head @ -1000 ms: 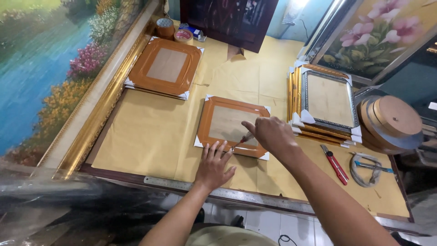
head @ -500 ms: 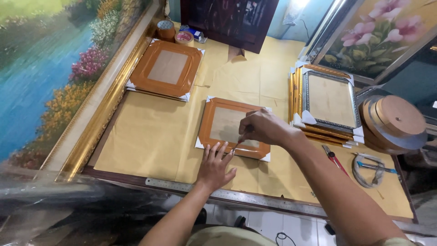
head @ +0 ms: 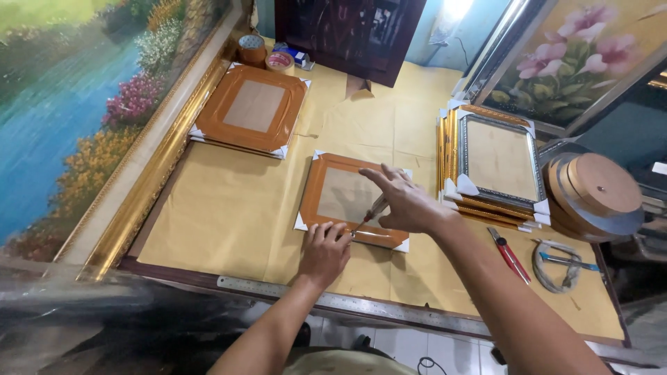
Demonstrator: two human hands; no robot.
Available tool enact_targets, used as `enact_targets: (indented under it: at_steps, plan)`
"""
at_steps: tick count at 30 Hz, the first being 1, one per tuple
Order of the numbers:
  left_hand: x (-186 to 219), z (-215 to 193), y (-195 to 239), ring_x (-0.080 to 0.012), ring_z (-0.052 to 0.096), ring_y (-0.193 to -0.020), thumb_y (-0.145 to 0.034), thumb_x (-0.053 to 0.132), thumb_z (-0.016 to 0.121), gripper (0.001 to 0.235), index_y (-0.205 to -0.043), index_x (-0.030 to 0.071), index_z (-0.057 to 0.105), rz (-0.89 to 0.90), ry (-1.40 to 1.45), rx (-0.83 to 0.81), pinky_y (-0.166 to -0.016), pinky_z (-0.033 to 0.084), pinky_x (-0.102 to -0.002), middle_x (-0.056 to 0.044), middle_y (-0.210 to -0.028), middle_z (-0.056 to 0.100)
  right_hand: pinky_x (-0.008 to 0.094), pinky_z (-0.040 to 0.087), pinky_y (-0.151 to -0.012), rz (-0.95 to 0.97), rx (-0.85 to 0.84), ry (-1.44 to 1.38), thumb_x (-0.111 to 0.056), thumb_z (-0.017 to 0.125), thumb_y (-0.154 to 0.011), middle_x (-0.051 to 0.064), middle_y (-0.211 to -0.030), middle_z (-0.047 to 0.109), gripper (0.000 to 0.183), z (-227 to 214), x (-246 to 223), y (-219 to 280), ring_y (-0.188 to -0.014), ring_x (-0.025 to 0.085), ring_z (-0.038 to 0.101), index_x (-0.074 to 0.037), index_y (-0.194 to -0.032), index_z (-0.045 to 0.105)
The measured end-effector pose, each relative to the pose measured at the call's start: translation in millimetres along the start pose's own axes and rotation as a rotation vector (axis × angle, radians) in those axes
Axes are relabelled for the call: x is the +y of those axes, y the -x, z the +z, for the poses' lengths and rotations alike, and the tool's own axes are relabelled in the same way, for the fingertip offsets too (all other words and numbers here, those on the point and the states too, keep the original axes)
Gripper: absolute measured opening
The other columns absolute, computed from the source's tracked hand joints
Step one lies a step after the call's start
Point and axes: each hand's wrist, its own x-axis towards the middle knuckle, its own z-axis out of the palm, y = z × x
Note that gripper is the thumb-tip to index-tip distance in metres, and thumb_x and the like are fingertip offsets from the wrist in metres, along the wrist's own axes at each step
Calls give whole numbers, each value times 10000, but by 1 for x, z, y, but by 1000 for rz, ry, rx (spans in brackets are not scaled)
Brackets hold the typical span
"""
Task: The person uses a screwdriver to tighten screws on the back of a wooden picture frame. They secure multiple screws at different positions on the frame's back panel, then place the screwdriver down and briefly lift the frame.
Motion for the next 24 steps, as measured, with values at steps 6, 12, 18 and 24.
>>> enact_targets:
  at_steps: [6,12,18,24]
  plan:
    - [-8,37,-13,-160,521,-741,-654,164,589,83,-690,204,526,166,-108,130,-607,429,-282,49,-724,499,496,461,-776,83,45,71,-275,530,-741,170,-1009,561,737,11,-2,5,-947,374,576,-303,-1369,146]
    - [-13,40,-21,-154,548,-654,-661,201,556,16,-649,212,551,122,6,29,-551,480,-282,61,-679,524,455,469,-757,213,-9,143,-493,381,-851,177,-932,620,436,17,8,-9,-909,353,613,-168,-1128,471]
    - [-8,-8,-32,-223,596,-740,-767,278,508,69,-765,219,546,-170,178,-306,-634,515,-350,40,-815,514,434,499,-661,86,130,51,-305,499,-835,152,-721,631,238,19,10,-7,-743,360,635,-85,-852,590]
    - [-16,-29,-36,-217,594,-799,-701,228,592,66,-725,170,571,-43,314,-357,-659,514,-350,18,-787,552,457,494,-667,21,157,31,-310,536,-802,148,-721,642,246,25,19,-10,-742,357,631,-79,-828,619]
